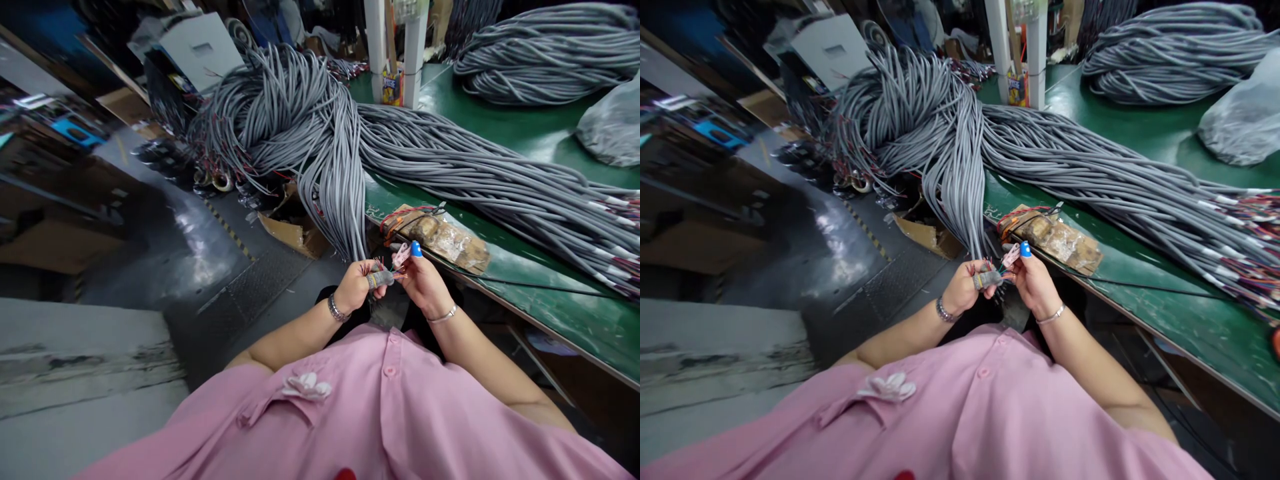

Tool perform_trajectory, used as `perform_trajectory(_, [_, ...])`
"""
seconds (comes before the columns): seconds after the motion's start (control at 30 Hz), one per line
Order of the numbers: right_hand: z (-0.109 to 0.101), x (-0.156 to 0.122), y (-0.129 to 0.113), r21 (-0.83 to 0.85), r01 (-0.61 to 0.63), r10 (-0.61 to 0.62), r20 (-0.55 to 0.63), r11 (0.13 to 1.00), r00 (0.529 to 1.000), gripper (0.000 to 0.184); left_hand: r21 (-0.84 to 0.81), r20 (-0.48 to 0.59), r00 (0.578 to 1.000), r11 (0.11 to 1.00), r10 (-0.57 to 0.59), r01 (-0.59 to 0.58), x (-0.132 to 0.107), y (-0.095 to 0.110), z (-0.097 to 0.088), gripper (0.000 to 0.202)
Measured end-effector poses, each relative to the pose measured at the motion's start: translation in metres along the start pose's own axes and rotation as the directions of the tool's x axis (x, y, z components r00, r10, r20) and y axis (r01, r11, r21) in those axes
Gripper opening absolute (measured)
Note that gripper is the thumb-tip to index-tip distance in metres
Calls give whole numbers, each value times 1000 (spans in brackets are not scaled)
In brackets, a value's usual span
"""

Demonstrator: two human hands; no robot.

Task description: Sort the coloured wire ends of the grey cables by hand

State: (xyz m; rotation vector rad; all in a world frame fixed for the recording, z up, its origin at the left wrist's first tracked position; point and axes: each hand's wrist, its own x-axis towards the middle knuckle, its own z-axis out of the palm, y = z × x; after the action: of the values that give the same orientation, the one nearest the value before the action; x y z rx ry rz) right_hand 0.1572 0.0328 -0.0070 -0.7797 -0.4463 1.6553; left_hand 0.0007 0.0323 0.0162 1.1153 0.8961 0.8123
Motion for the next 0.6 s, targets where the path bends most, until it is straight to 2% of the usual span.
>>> perform_trajectory(0.17, [7, -1, -1, 40, 38, -36, -34, 999, 999, 31, 6, -5, 1000, 1000, -5, 5, 3, -3, -2, 31])
perform_trajectory(0.43, [7, -2, 2, 89, 19, -17, -22, 996, 1000, 38, 13, 1, 1000, 1000, -6, 6, 4, -5, -2, 26])
perform_trajectory(0.6, [10, -3, 2, 88, 78, -73, -58, 993, 996, 37, 23, -6, 1000, 1000, -2, 2, 4, -6, -1, 26])
